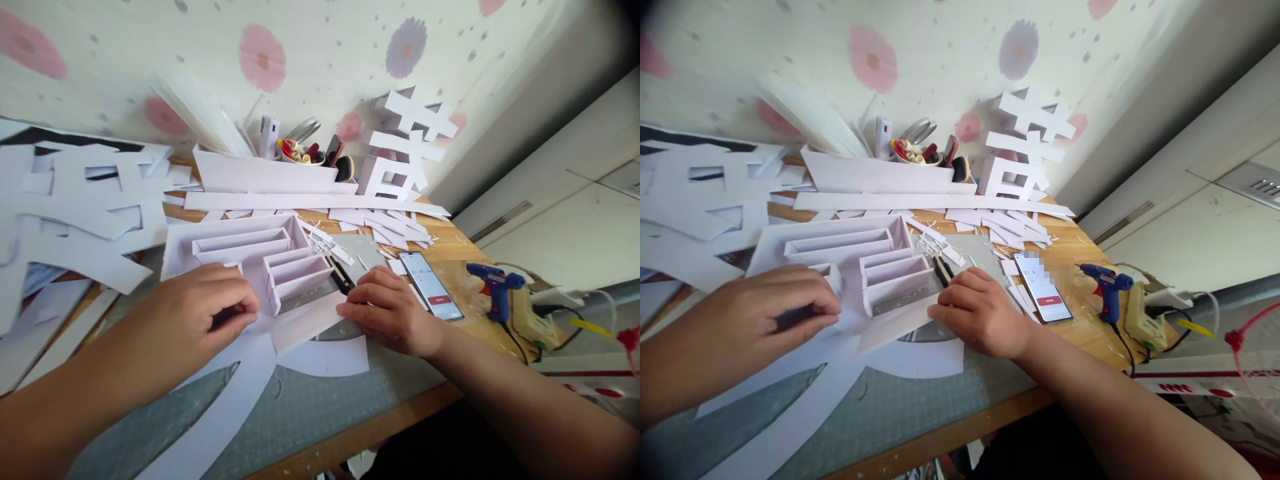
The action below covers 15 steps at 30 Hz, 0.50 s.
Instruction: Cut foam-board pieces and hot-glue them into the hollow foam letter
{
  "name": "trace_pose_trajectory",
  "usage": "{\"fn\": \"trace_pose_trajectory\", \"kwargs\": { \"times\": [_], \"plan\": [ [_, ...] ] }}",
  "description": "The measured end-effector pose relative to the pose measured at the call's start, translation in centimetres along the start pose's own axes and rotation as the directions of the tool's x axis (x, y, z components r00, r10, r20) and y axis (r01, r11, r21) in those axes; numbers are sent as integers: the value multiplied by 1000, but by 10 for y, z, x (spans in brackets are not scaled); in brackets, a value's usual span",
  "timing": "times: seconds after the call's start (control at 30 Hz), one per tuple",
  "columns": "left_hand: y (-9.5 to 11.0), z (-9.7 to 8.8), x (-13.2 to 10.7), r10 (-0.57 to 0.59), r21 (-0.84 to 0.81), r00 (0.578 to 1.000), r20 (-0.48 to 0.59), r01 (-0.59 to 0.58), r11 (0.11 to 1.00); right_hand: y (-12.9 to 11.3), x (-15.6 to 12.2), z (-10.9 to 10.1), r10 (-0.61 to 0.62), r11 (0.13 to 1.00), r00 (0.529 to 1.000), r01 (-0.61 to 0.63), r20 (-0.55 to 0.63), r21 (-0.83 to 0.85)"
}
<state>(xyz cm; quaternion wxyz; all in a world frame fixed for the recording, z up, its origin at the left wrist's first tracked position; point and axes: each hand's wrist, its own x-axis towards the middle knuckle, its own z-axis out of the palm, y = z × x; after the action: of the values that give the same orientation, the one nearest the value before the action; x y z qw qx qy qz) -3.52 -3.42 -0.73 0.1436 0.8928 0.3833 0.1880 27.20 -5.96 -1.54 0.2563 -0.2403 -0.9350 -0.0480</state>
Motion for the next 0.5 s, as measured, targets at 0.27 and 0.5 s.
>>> {"fn": "trace_pose_trajectory", "kwargs": {
  "times": [0.27, 0.5],
  "plan": [
    [-3, 7, -2, 8, 2, 998, -57, -8, 1000, 10, -6, 8, 50, 998, 998, -51, 23, 38],
    [-1, 3, -4, 4, 5, 1000, -21, -4, 1000, 13, -3, 11, 82, 996, 996, -83, 32, 41]
  ]
}}
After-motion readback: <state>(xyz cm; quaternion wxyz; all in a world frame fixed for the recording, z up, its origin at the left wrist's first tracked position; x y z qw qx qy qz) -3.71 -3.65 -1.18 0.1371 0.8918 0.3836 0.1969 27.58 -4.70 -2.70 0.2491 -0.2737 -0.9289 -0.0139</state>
